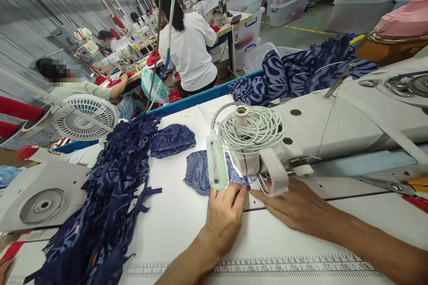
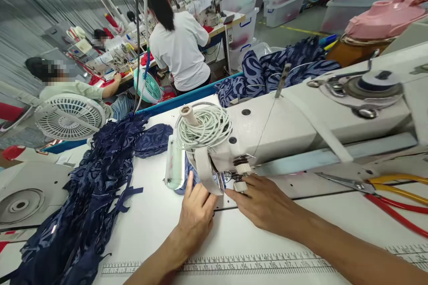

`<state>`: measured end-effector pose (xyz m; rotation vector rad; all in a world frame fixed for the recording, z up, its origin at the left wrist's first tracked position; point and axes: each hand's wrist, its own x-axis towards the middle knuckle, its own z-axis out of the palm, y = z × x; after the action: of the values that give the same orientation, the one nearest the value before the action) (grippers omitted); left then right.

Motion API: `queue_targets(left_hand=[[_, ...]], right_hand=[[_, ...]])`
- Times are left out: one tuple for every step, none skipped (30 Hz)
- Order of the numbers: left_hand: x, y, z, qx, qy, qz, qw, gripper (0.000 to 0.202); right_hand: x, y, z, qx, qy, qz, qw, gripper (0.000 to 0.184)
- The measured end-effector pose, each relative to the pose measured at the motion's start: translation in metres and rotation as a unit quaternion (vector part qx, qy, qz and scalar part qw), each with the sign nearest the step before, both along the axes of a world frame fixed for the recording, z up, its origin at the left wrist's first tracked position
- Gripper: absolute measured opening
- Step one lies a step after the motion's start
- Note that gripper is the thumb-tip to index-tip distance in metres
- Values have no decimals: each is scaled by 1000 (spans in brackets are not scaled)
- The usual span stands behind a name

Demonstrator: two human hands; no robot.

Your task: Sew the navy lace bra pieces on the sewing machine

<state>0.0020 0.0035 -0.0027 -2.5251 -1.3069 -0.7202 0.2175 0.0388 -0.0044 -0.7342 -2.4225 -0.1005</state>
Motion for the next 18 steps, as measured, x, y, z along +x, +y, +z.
queue_targets(left_hand=[[1,0,0,7,0,-2,1000,36],[1,1,0,14,1,-3,1000,35],[2,1,1,18,3,-3,1000,34],[2,1,1,23,5,-2,1000,33],[2,1,2,28,7,-2,1000,32],[2,2,2,30,9,-2,1000,31],[1,2,3,28,11,-1,1000,31],[1,2,4,24,9,-1,1000,30],[0,2,4,17,5,-1,1000,30],[-2,2,4,9,1,-3,1000,31],[-3,2,4,4,-1,-4,1000,31],[-4,2,4,1,1,-7,1000,32],[-5,1,3,2,8,-11,1000,32],[-6,1,3,4,18,-13,1000,33],[-6,1,2,7,31,-14,999,32],[-7,1,1,11,44,-15,999,31],[-7,1,1,16,54,-18,998,29],[-7,1,0,22,63,-23,998,27]], right_hand=[[0,0,-1,2,2,3,1000,28],[0,1,-2,2,1,4,1000,28],[1,1,-3,3,-3,3,1000,28],[1,2,-4,6,-6,0,1000,29],[1,2,-5,11,-11,-3,1000,30],[0,2,-5,15,-17,-8,1000,31],[0,2,-6,19,-23,-12,999,32],[-1,2,-7,23,-26,-18,999,33],[-2,1,-9,25,-28,-21,999,33],[-2,1,-10,26,-31,-23,999,34],[-3,0,-12,27,-33,-25,999,34],[-3,-1,-13,29,-32,-25,999,34],[-4,-1,-14,31,-30,-24,999,35],[-4,-2,-15,31,-28,-24,999,35],[-4,-2,-16,31,-25,-23,999,34],[-4,-2,-16,32,-22,-24,999,34],[-4,-2,-17,32,-22,-25,999,34],[-4,-2,-17,29,-27,-25,999,34]])
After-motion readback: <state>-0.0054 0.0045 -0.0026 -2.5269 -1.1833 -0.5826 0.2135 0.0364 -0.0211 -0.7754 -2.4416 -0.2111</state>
